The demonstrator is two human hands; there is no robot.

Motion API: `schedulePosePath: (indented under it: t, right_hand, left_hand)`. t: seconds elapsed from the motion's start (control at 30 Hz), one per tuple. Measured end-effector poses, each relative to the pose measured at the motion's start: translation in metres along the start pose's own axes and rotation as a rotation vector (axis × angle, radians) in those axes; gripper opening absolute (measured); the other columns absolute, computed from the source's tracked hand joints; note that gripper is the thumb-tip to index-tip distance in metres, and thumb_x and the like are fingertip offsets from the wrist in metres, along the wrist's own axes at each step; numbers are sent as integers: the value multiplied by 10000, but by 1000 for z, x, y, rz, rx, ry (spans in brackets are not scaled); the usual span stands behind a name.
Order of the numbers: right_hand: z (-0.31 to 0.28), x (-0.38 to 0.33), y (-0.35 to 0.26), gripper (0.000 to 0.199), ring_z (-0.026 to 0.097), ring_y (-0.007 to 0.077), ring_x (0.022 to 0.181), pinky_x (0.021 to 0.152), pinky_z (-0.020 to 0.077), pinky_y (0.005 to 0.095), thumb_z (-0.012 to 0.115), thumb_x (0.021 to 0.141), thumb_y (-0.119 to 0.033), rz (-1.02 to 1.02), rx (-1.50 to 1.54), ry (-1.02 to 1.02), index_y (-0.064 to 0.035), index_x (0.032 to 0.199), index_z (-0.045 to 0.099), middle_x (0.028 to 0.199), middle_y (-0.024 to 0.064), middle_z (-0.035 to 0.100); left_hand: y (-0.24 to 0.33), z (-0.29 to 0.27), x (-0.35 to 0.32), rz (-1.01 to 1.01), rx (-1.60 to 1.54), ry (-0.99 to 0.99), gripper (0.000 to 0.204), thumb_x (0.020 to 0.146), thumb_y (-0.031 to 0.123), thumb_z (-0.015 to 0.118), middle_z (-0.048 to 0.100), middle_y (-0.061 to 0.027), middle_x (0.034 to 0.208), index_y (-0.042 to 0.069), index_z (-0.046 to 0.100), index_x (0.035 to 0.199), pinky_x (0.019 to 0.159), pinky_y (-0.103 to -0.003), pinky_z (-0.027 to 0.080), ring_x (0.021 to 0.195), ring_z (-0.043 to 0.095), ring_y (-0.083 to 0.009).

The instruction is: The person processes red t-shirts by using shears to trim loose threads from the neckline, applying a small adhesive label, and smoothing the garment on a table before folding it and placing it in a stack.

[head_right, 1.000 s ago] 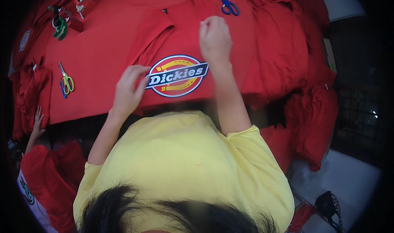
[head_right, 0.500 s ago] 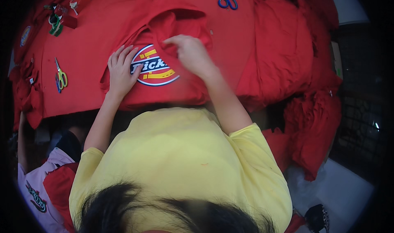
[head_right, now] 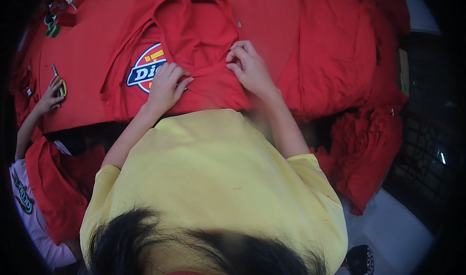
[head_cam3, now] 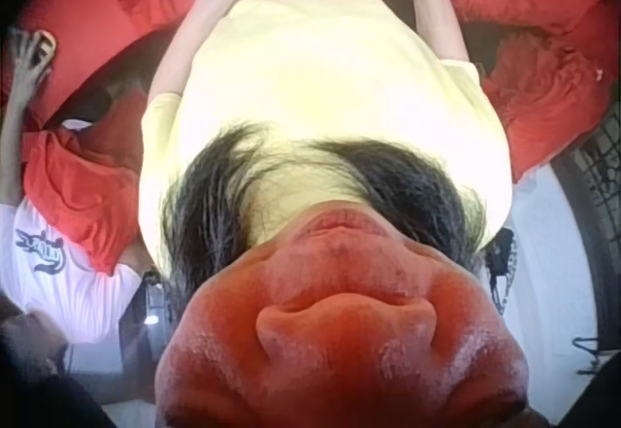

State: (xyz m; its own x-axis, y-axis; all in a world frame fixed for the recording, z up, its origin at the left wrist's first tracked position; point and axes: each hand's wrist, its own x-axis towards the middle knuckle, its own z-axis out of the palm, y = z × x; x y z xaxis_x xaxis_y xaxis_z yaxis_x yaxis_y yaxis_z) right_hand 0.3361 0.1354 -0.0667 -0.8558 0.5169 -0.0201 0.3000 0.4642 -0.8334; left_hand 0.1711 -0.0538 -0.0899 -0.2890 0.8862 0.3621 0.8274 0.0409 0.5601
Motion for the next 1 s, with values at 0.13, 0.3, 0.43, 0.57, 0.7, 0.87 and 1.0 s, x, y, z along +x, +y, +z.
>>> schedulePosePath:
  t: [0.13,0.3,0.43,0.57,0.7,0.87,1.0]
  right_hand:
    - [1,4,6,136,608,219,818,728,486,312,627,833,-33,-59,8,-19,-38,964,592,1019,61,540]
    - [4,3,-14,167,592,239,909,757,480,348,680,817,-148,-89,-158,-90,-105,975,651,1037,50,549]
    - [24,-2,-24,163,578,262,976,772,480,368,705,799,-197,-108,-345,-52,-134,947,679,1050,69,554]
    - [24,-8,-8,132,587,282,861,718,479,373,672,825,-143,-320,-62,220,-64,927,649,1012,104,565]
    - [-16,-17,4,191,569,213,737,683,454,310,588,923,-177,32,-57,305,11,894,571,784,127,556]
    - [-47,3,28,227,386,54,625,573,336,233,551,956,-216,218,354,283,-48,805,560,673,-52,434]
    - [-53,25,-5,181,328,10,608,548,252,193,560,936,-162,154,652,365,-91,770,564,681,-106,387]
  left_hand:
    - [2,1,1,-17,-1,40,182,773,128,719,535,-69,790,64,607,901,667,-351,394,749,507,-249]
    - [3,-1,0,-18,-18,36,169,765,120,718,552,-64,857,81,624,900,707,-343,414,799,533,-238]
    - [3,-5,-6,47,-63,104,178,739,73,726,563,-79,942,72,618,881,718,-347,420,846,547,-255]
    - [9,-39,-22,-176,56,167,233,761,87,736,578,-88,1088,70,661,981,814,-333,443,975,544,-247]
    - [-39,-103,-74,-587,711,232,463,840,352,686,460,-150,1302,137,585,1237,963,-484,362,1208,420,-352]
    - [-85,-158,-117,-755,117,134,179,847,126,672,515,-95,967,18,596,967,723,-334,452,775,522,-198]
    - [-74,-176,-104,-640,90,-45,214,791,117,718,486,-73,842,8,559,884,643,-328,434,680,494,-182]
